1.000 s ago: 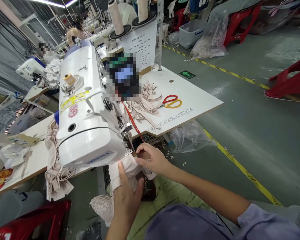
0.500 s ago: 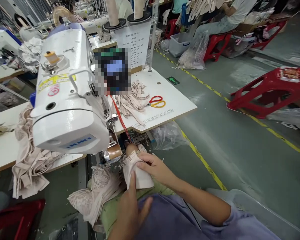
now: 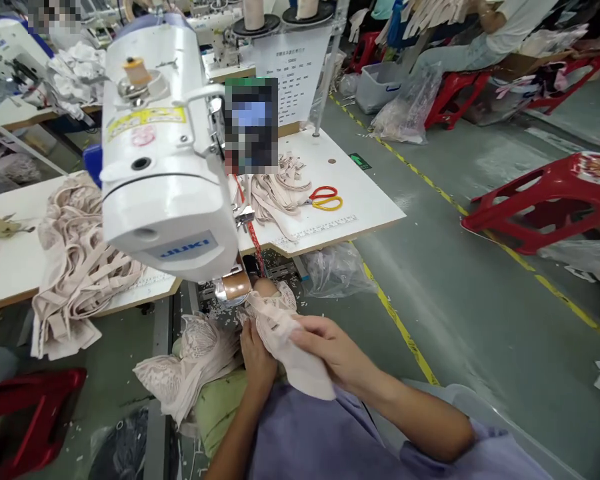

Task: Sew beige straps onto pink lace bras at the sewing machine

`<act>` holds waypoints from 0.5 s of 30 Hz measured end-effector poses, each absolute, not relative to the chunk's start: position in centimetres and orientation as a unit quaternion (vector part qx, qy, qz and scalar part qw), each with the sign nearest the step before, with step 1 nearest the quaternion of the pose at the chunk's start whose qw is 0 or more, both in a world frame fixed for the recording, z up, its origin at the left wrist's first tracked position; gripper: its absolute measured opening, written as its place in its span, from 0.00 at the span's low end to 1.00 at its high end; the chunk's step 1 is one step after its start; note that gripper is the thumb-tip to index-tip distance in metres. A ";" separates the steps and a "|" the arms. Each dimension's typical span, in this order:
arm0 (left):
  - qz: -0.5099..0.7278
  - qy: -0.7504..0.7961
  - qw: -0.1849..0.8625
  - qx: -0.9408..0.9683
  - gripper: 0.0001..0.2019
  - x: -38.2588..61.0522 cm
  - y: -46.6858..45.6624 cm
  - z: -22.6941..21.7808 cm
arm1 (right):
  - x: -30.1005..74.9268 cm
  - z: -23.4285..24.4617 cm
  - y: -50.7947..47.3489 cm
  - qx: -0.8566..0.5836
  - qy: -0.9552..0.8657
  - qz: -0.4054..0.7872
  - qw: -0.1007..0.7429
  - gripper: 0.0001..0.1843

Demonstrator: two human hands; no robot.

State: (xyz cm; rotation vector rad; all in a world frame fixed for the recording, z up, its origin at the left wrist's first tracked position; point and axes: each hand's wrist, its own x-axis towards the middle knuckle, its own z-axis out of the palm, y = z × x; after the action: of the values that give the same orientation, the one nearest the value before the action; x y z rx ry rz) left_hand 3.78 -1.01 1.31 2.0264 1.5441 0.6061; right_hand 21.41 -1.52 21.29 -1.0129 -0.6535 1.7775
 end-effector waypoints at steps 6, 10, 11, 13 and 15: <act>0.231 0.591 0.206 0.745 0.26 -3.8 4.2 1.9 | 31.8 20.6 -1.4 -0.588 -0.193 0.571 0.539 0.20; 0.243 0.581 0.169 0.758 0.29 -4.3 7.1 3.7 | 39.6 14.6 2.9 -0.703 -0.300 0.401 0.505 0.23; 0.235 0.570 0.171 0.769 0.29 -3.5 7.1 3.6 | 40.8 13.1 3.7 -0.745 -0.350 0.355 0.442 0.25; 0.209 0.544 0.183 0.792 0.28 -1.2 6.3 2.7 | 41.7 10.2 4.5 -0.797 -0.402 0.279 0.354 0.31; 0.178 0.530 0.197 0.805 0.28 1.5 4.8 1.3 | 40.0 7.7 4.5 -0.812 -0.439 0.228 0.310 0.39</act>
State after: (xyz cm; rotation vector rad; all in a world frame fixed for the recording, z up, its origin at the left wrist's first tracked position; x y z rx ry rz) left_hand 1.45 4.82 1.28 2.2537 1.4850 0.4971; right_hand 40.02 4.49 7.72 -2.1444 -1.1586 0.6028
